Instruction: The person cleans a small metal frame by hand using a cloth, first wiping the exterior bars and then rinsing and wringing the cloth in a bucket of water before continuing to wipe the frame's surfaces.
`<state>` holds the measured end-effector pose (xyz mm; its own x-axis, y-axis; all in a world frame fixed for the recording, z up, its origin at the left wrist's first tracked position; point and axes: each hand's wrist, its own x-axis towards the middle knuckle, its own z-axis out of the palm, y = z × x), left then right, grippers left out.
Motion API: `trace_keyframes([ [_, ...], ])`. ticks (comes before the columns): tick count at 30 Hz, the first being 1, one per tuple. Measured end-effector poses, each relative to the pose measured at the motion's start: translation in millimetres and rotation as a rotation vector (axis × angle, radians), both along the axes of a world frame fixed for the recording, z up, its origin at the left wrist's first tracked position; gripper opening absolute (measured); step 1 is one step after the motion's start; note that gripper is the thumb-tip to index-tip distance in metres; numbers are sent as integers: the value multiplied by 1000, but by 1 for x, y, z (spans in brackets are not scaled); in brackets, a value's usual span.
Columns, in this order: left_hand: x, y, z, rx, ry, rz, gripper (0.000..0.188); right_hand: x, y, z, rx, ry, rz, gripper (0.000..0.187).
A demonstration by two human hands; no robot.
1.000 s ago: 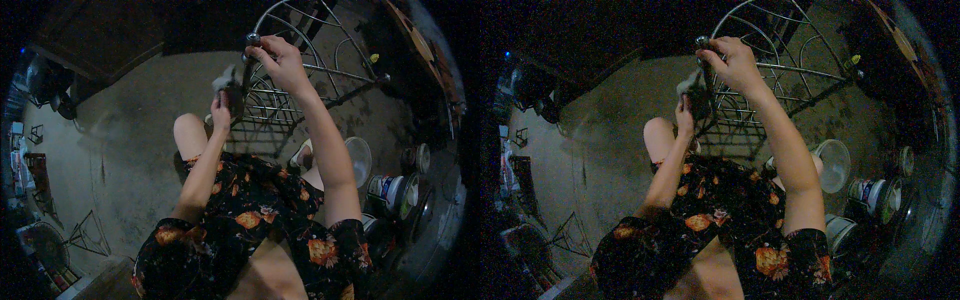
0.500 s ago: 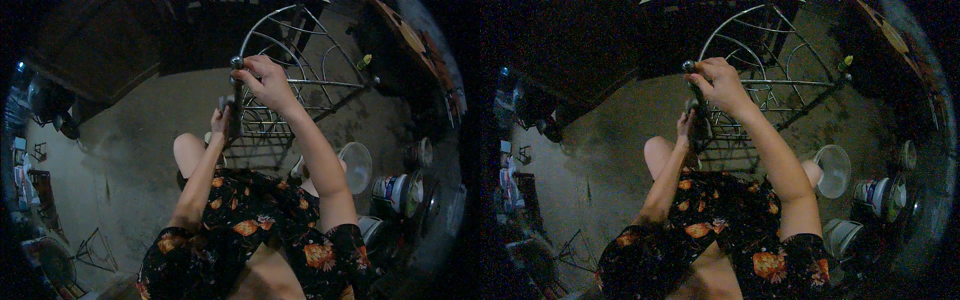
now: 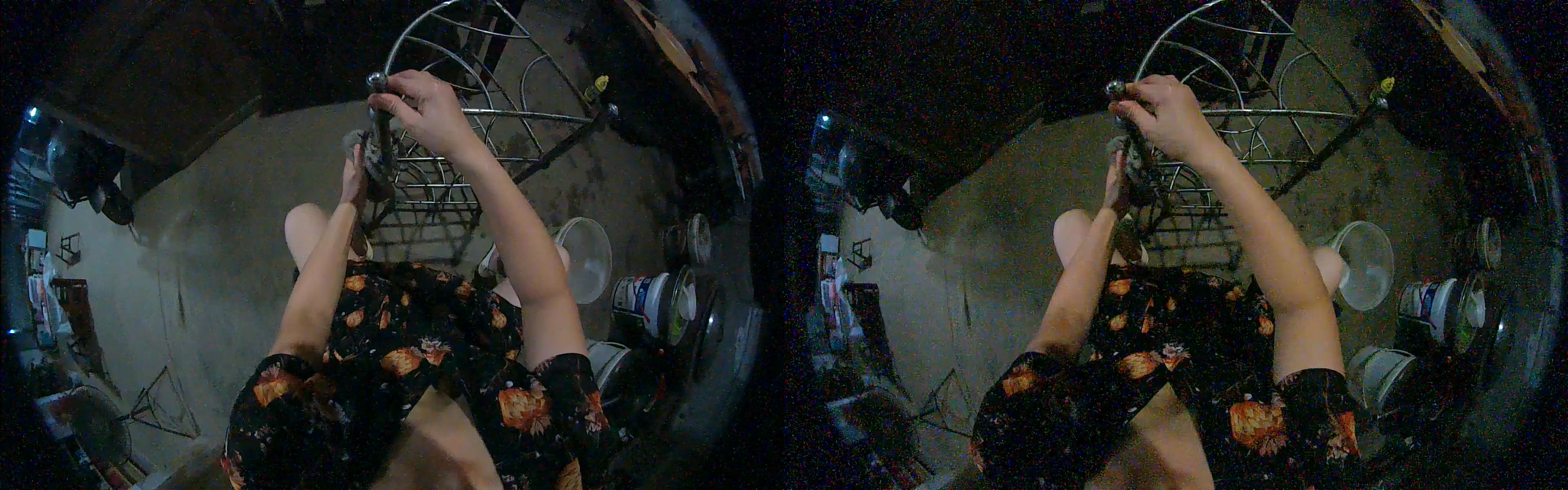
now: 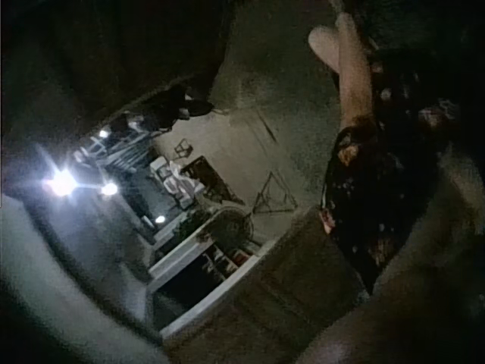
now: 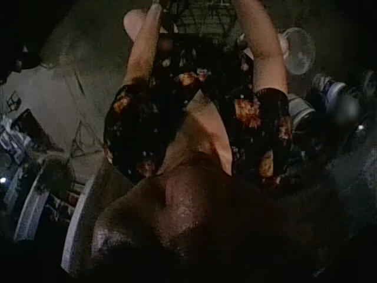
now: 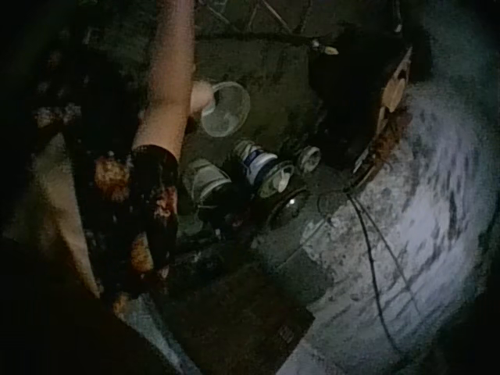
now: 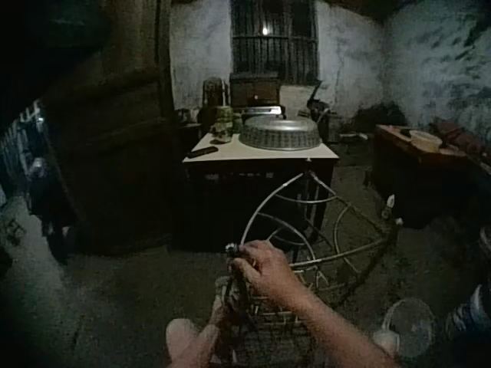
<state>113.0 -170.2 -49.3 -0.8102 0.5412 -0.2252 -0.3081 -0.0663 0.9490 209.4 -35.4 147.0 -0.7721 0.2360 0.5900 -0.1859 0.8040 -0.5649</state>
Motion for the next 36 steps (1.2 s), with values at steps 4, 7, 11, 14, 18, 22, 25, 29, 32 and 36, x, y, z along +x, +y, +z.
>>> trace_keyframes([
  [4,-22,-28,-33,256,104,13,52,-14,-18,21,-14,36,52,18],
  [7,26,-25,64,198,-74,-36,49,-1,-6,5,21,0,4,19],
  [11,37,-13,71,175,-22,115,47,1,0,1,59,30,-36,18],
  [14,39,1,-33,-52,587,177,44,-2,-2,3,25,104,-18,20],
  [18,25,-55,-129,100,0,-169,43,1,-33,15,-167,273,55,23],
  [22,85,-43,-45,80,-205,-314,49,75,-22,-21,-122,308,-48,30],
  [25,81,-40,22,-28,-43,-524,56,127,-36,-69,-145,-13,-128,49],
  [29,131,0,89,-72,259,-591,59,153,-52,-141,-484,-218,-249,57],
  [32,144,0,134,-47,788,-981,53,166,-27,-145,-1031,-280,-500,47],
  [36,130,-12,180,-152,789,-387,42,195,-3,-94,-1162,208,-557,39],
])
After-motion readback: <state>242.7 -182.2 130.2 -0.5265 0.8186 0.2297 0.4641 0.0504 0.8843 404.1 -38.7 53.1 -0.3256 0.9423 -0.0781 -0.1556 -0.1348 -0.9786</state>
